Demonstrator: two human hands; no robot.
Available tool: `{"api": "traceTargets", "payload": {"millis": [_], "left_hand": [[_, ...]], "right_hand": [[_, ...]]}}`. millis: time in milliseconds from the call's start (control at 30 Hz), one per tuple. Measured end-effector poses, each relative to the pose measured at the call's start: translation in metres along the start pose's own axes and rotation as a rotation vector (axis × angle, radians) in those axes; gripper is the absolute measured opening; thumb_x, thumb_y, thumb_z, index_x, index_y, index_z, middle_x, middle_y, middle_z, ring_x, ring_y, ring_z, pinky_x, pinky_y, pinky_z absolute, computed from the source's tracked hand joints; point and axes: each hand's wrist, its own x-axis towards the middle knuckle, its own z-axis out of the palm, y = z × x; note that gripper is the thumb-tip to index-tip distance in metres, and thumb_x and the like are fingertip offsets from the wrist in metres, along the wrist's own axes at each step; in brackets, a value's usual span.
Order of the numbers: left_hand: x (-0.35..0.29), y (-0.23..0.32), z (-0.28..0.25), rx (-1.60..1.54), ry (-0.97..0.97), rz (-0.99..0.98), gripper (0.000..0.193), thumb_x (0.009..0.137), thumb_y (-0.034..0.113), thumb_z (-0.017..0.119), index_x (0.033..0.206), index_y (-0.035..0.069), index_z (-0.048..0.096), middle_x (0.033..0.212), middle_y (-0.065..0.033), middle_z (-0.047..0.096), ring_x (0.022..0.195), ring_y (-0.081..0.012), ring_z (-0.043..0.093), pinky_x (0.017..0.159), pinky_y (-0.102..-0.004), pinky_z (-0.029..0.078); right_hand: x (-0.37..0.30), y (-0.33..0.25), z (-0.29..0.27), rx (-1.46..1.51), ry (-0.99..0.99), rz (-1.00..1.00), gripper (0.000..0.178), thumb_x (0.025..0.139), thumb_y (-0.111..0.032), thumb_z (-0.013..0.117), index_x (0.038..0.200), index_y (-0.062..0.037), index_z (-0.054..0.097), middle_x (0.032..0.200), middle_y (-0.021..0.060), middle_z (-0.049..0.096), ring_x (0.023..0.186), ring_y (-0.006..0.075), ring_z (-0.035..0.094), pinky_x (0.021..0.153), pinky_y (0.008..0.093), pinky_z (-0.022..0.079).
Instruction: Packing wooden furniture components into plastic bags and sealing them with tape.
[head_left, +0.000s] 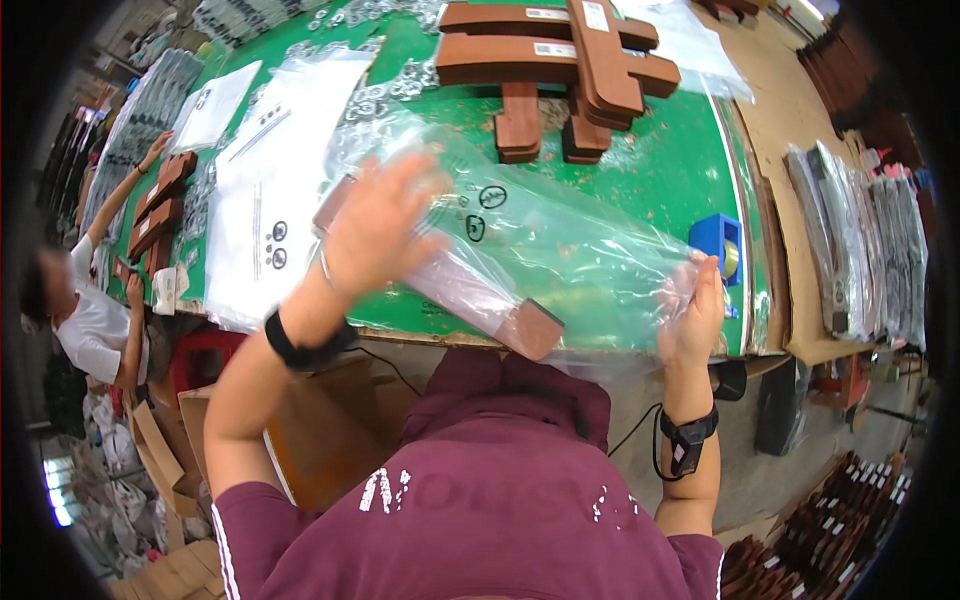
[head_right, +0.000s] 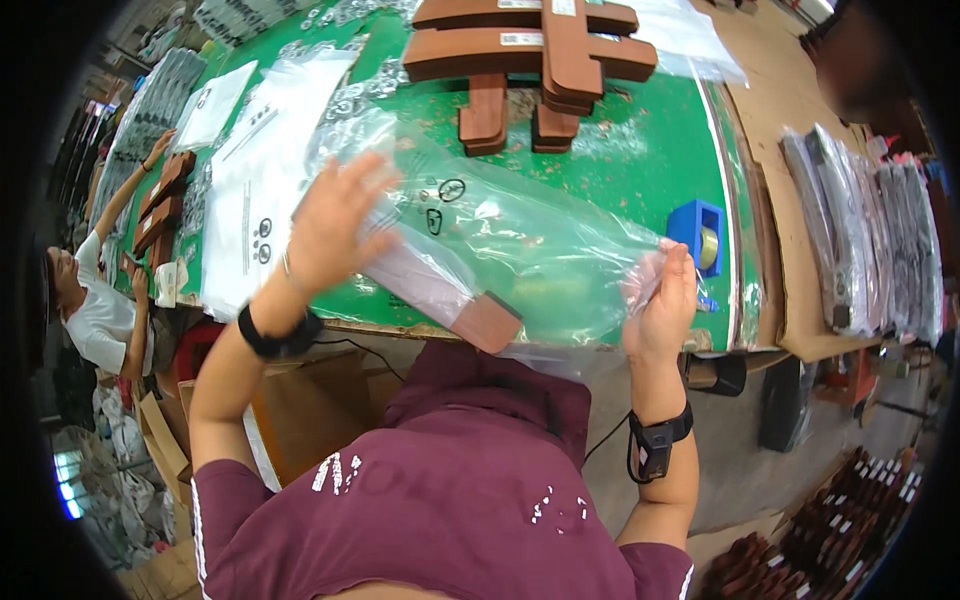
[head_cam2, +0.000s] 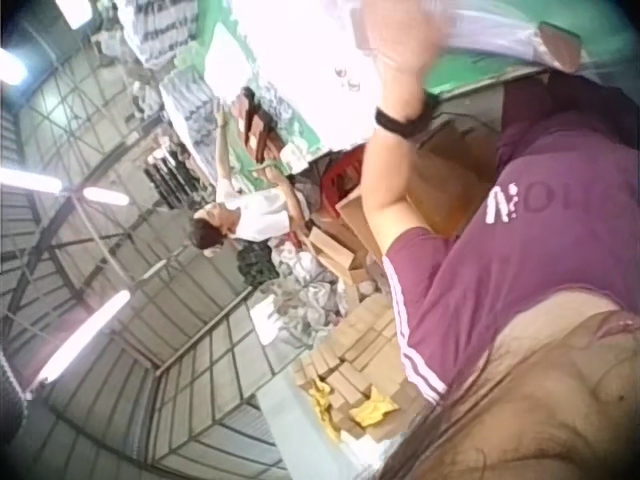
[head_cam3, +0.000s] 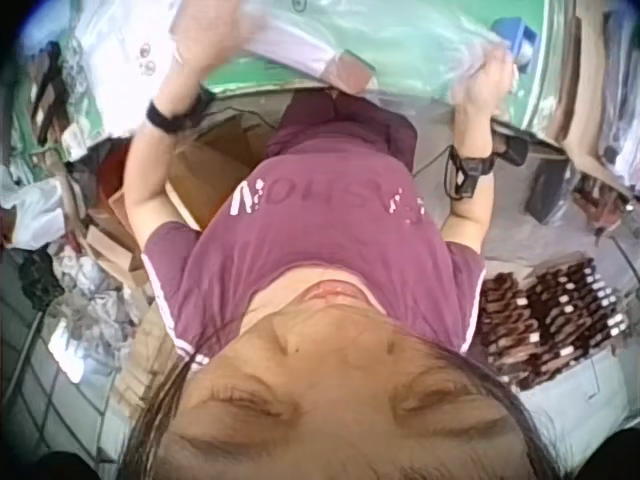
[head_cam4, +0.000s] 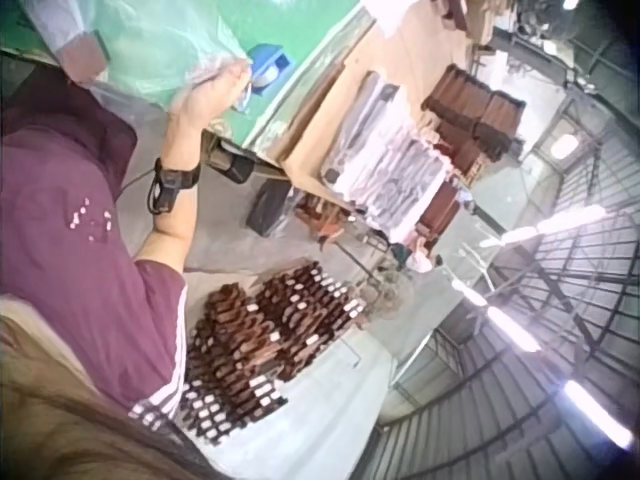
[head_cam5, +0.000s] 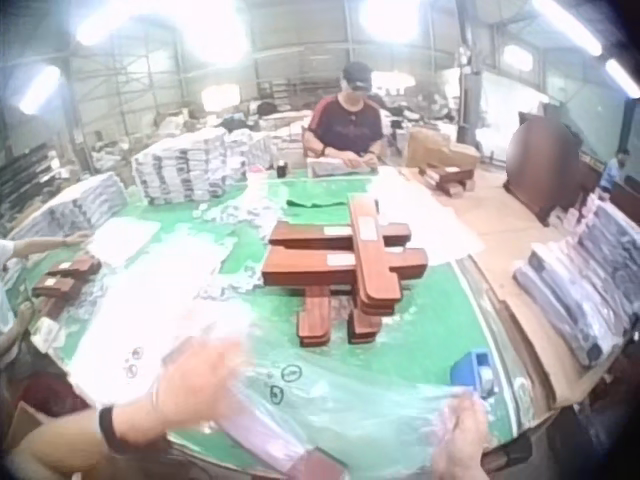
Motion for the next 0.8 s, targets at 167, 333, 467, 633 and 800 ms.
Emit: {"api": "traceTargets", "payload": {"millis": [167,333,467,633,800], "left_hand": [[-0.025,0.125,0.018,-0.299,-0.26,0.188,0.082,0.07,0.041,0.079,0.141,0.017,0.045,0.152,-0.0114,0.037,0.143,-0.0302,0.033,0.116,-0.0578,0.017],[-0.026,0.145,0.048,-0.178,-0.119,0.099,0.079,0.069,0.034,0.079,0.141,0.025,0.046,0.15,-0.0121,0.039,0.136,-0.0343,0.04,0.107,-0.0572,0.033],[-0.028,0.148,0.063,-0.098,-0.023,0.05,0.08,0.068,0.035,0.08,0.14,0.028,0.047,0.149,-0.0126,0.04,0.131,-0.0351,0.044,0.106,-0.0565,0.034],[-0.027,0.146,0.065,-0.164,0.006,0.128,0.084,0.065,0.036,0.081,0.141,0.031,0.045,0.15,-0.0134,0.039,0.132,-0.0366,0.043,0.107,-0.0556,0.034],[-0.036,0.15,0.073,0.006,0.216,0.166,0.042,0.085,0.03,0.063,0.124,0.027,0.05,0.15,-0.012,0.037,0.137,-0.0318,0.038,0.109,-0.0619,0.026]], "right_hand": [[-0.034,0.004,-0.004,0.038,-0.154,0.039,0.078,0.096,-0.065,0.04,0.141,-0.002,0.033,0.123,0.0145,0.055,0.111,0.0228,0.055,0.093,0.0343,0.043],[-0.087,0.018,-0.018,-0.298,-0.24,0.083,0.078,0.095,-0.042,0.062,0.148,-0.0014,0.021,0.135,0.0157,0.048,0.121,0.023,0.052,0.101,0.0361,0.042],[-0.104,0.026,-0.02,-0.287,-0.161,0.322,0.049,0.092,-0.009,0.065,0.134,-0.0003,0.042,0.117,0.0105,0.059,0.106,0.017,0.058,0.091,0.0303,0.048],[-0.11,0.032,-0.025,-0.251,-0.178,0.364,0.013,0.093,-0.006,0.062,0.105,-0.0016,0.06,0.103,0.0063,0.063,0.094,0.0154,0.061,0.086,0.0306,0.049],[-0.126,0.03,-0.012,-0.214,-0.171,0.373,0.024,0.094,-0.015,0.061,0.115,-0.0034,0.055,0.106,0.0078,0.063,0.1,0.0185,0.061,0.087,0.0348,0.05]]}}
